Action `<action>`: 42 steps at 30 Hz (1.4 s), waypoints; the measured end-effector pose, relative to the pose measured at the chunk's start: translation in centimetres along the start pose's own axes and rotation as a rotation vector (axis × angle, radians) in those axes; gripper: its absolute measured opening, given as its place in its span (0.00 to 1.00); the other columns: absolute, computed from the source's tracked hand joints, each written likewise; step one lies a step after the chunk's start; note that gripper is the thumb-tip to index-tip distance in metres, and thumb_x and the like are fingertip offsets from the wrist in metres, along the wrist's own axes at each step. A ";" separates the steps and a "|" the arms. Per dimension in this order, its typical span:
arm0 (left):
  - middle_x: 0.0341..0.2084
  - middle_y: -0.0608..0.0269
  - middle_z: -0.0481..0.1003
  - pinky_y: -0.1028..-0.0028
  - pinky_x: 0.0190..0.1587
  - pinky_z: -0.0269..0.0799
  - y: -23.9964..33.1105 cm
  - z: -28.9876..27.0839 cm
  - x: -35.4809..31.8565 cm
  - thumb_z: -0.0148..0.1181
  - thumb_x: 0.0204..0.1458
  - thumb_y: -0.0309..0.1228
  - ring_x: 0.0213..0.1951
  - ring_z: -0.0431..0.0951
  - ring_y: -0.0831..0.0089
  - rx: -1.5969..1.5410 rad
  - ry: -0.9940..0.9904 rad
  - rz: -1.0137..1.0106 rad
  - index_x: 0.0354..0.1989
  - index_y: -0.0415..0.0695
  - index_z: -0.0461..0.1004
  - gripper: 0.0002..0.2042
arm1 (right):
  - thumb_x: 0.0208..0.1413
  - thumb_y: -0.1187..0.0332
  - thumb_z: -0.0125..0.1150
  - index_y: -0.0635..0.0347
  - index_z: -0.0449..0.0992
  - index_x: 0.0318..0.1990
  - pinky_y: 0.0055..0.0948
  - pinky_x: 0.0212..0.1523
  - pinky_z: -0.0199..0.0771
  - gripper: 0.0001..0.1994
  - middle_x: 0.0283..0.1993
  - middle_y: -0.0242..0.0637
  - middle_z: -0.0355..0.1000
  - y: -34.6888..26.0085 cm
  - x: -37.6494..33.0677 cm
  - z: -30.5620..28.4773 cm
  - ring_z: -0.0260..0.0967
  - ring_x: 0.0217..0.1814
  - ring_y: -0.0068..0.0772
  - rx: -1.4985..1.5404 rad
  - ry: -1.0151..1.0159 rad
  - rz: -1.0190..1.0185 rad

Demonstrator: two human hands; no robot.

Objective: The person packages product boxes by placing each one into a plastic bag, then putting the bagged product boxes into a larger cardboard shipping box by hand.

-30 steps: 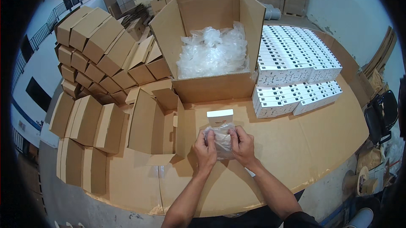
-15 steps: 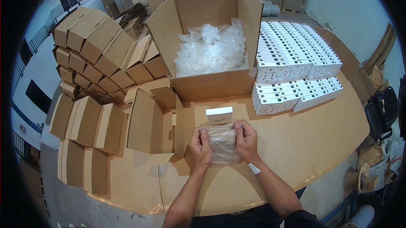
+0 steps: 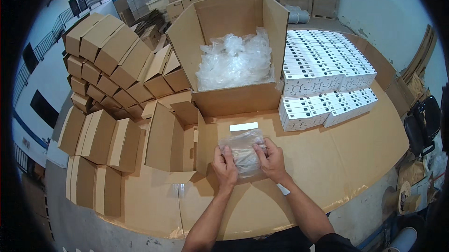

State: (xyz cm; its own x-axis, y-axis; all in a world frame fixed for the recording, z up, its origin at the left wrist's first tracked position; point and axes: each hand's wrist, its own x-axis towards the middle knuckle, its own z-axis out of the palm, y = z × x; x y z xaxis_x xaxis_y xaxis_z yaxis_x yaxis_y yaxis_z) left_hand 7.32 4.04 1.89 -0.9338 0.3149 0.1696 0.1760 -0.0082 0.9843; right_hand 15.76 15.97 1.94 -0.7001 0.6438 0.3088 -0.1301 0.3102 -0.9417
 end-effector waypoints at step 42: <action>0.27 0.68 0.75 0.76 0.35 0.69 -1.8 -0.4 0.1 0.55 0.68 0.35 0.30 0.71 0.81 -0.002 -0.039 0.105 0.36 0.38 0.75 0.12 | 0.67 0.67 0.62 0.69 0.79 0.40 0.22 0.31 0.68 0.10 0.29 0.29 0.75 0.6 0.9 -2.5 0.65 0.30 0.15 0.126 -0.155 0.144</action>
State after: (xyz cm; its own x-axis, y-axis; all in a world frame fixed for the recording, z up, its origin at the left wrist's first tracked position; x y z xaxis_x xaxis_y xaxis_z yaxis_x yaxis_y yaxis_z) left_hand 6.75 3.68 0.19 -0.8974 0.3489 0.2702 0.2718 -0.0452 0.9613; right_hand 16.76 18.47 2.00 -0.8157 0.5575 0.1547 -0.1003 0.1271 -0.9868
